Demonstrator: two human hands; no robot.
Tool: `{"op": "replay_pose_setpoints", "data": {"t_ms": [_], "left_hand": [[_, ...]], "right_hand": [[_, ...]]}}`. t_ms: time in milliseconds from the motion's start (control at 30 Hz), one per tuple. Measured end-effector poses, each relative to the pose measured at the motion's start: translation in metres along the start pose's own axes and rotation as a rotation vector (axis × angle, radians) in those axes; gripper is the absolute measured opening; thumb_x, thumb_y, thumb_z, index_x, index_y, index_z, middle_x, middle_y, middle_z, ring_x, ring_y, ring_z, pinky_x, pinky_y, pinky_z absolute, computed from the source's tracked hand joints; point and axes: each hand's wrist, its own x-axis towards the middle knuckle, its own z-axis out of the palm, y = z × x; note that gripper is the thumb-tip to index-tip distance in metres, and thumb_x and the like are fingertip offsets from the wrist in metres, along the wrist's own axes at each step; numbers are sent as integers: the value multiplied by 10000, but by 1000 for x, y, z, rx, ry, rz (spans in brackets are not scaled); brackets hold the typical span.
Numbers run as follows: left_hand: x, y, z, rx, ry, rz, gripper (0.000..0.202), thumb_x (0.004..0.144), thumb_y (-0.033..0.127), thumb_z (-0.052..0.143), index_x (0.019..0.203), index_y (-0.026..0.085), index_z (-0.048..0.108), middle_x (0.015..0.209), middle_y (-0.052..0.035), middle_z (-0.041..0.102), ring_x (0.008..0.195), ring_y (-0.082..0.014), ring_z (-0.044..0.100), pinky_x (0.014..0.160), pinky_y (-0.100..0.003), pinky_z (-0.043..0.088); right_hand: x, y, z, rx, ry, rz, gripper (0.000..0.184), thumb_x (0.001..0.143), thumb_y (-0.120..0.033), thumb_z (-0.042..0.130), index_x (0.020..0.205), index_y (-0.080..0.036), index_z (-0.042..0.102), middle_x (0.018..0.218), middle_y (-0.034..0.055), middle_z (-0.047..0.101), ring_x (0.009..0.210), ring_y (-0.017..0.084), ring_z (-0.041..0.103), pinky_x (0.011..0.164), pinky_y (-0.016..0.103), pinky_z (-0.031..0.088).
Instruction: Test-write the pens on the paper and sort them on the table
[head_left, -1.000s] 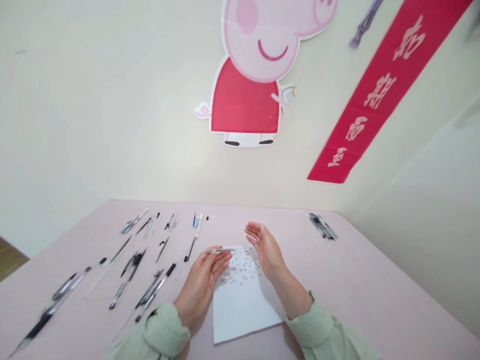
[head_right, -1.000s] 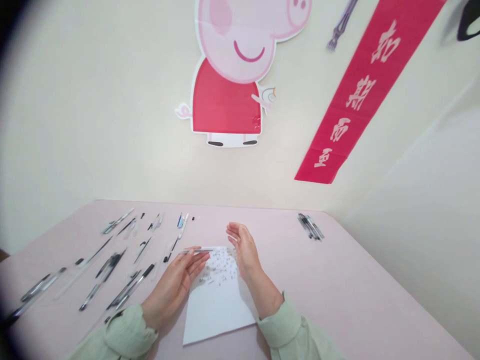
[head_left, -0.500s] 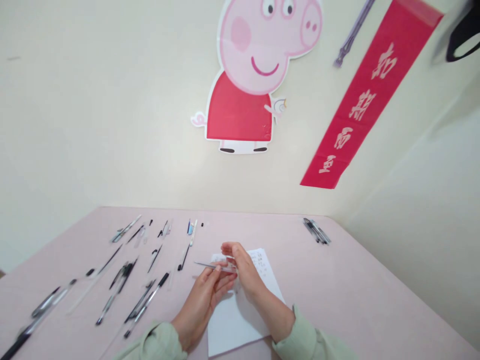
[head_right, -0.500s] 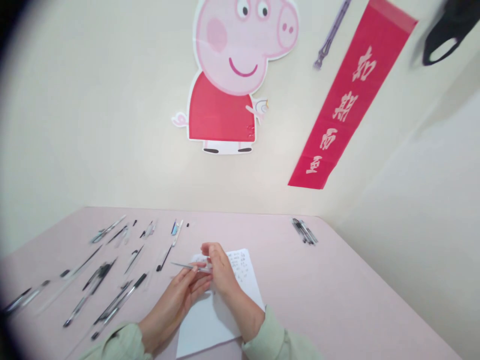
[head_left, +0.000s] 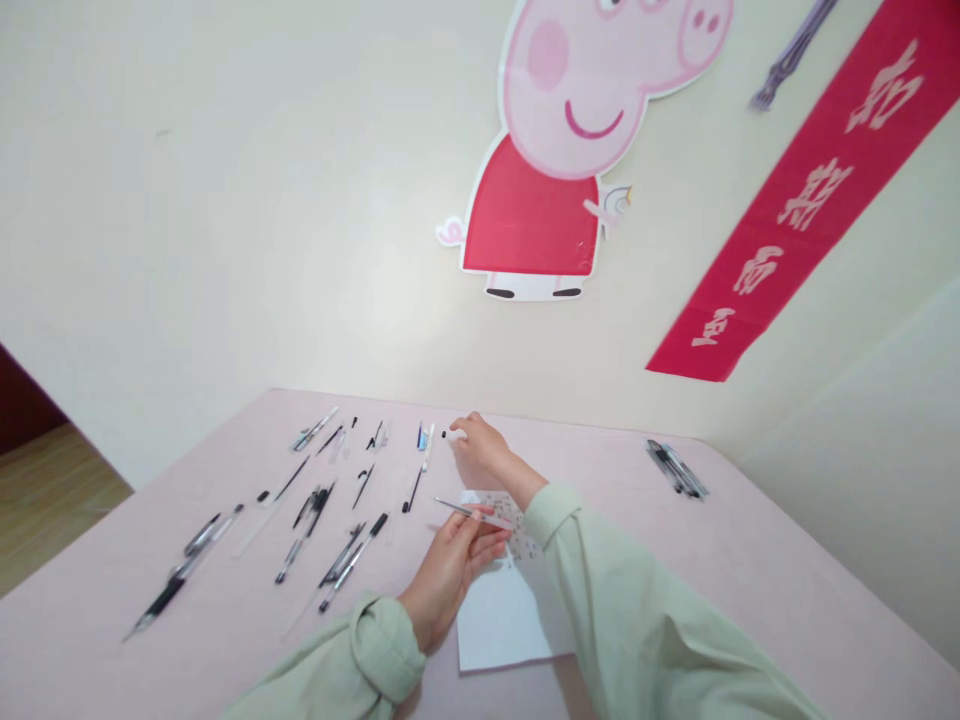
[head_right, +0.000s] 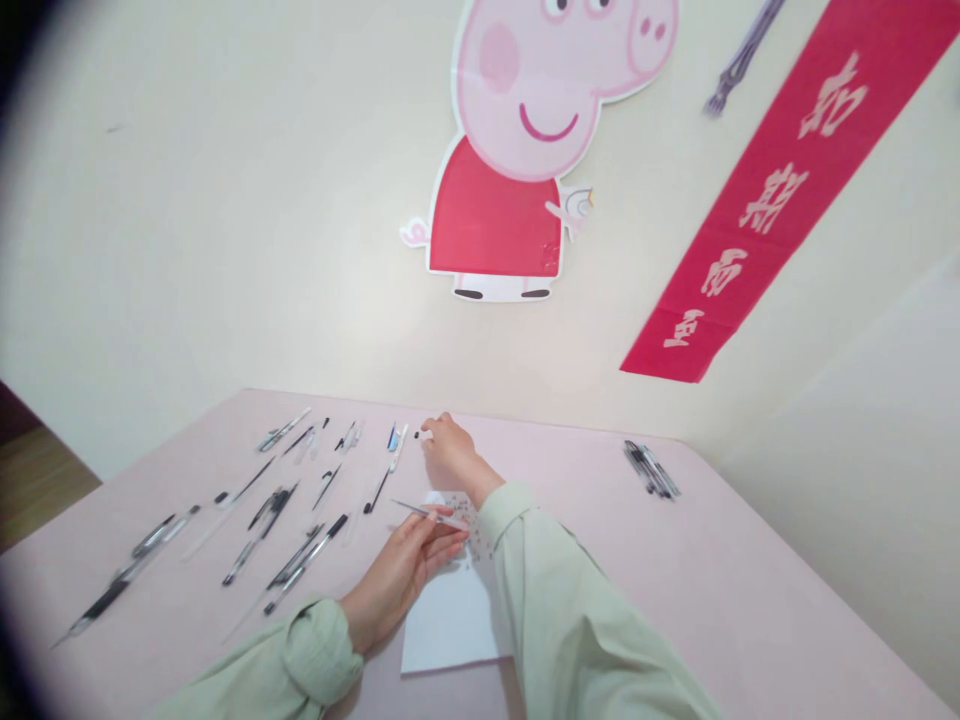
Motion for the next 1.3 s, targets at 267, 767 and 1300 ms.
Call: {"op": "replay_pose_setpoints", "data": {"t_ms": [267, 767, 1300], "left_hand": [[4, -7, -5, -39, -19, 37, 260, 833, 393, 646, 952, 175, 571, 981, -123, 715, 951, -221, 685, 922, -368, 482], [3, 8, 1, -96, 87, -21, 56, 920, 225, 523, 939, 176, 544, 912, -115, 725, 942, -197, 696, 921, -336, 503], [3, 8, 2, -81, 60, 2, 72, 931, 145, 488, 930, 156, 559, 950, -118, 724, 958, -188, 691, 939, -335, 515]], "right_hand": [[28, -24, 10, -138, -6, -79, 237, 875, -127, 452, 935, -152, 679, 1041, 159, 632, 1055, 269, 511, 877, 385, 386], [-74, 20, -31, 578, 63, 37, 20, 858, -208, 490, 857, -191, 501, 683, -34, 580, 579, 107, 580, 563, 226, 444], [-166, 8, 8, 855, 265, 179, 57, 787, -245, 561, 809, -193, 561, 756, -2, 593, 687, 144, 550, 650, 275, 431]]}}
